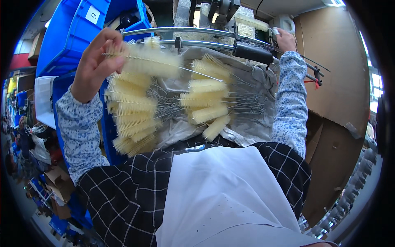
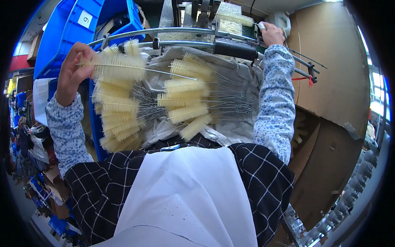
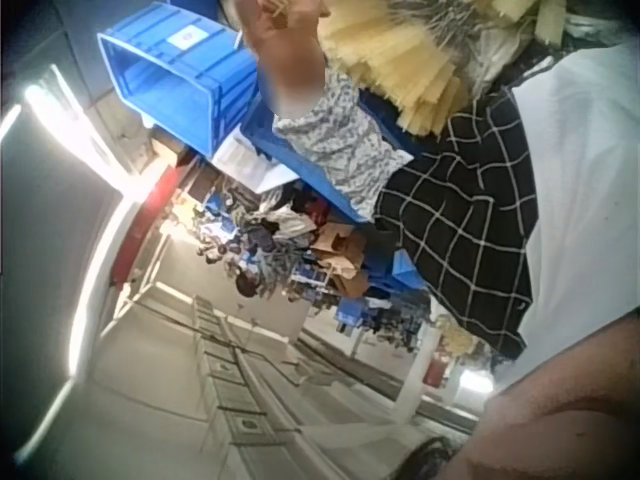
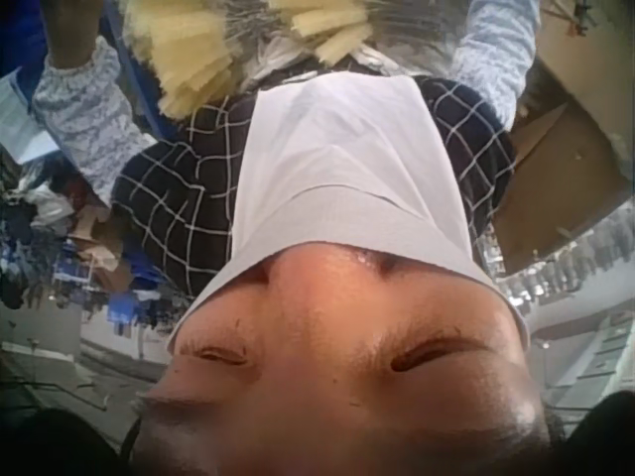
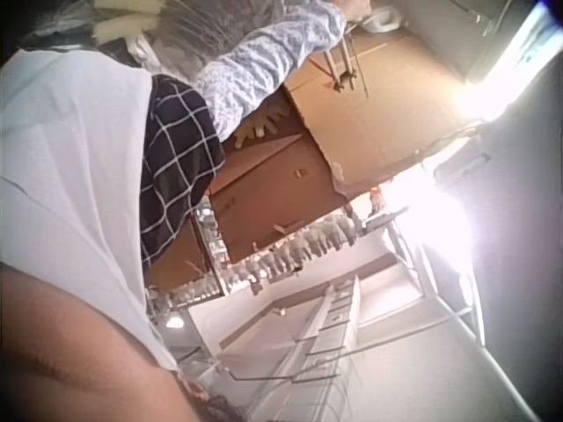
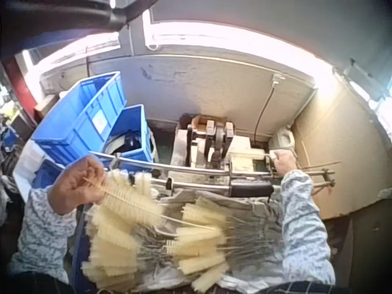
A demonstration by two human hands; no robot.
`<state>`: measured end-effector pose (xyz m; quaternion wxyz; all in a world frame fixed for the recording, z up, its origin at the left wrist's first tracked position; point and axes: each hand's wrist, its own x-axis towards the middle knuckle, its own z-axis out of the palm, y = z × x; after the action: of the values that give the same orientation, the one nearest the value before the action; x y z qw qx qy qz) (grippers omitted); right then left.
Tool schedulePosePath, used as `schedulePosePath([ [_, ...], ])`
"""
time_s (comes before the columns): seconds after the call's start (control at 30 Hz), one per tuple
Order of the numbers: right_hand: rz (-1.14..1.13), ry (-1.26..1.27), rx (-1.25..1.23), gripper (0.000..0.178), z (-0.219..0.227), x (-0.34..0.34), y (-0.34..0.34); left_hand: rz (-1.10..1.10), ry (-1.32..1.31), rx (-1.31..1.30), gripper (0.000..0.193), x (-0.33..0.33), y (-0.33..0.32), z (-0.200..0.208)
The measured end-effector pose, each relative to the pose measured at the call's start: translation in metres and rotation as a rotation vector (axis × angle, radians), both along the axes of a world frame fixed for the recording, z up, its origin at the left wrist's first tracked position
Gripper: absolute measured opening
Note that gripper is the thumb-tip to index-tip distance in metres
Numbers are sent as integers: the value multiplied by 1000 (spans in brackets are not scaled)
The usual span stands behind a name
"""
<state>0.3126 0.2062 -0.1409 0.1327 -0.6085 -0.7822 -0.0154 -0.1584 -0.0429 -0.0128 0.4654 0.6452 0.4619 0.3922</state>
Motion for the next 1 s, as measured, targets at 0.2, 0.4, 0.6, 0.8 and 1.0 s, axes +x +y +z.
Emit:
schedulePosePath([
  [0.2,37,268,-339,24,72,27,-38,-64,-144,-36,24,22,12,-9],
  [0.4,568,410,-581,32,113,-70,-131,-117,-285,-63,24,94,42,-29],
  [0.6,595,856,-527,26,59,-153,-176,-157,-134,-121,29,95,38,-36],
  [0.8,66,-91,181,19,15,-96,-77,-99,1021,131,52,-17,6,-53],
  [1.0,-28,-160,32,26,4,-92,-59,-93,823,-167,42,-30,-9,-73],
])
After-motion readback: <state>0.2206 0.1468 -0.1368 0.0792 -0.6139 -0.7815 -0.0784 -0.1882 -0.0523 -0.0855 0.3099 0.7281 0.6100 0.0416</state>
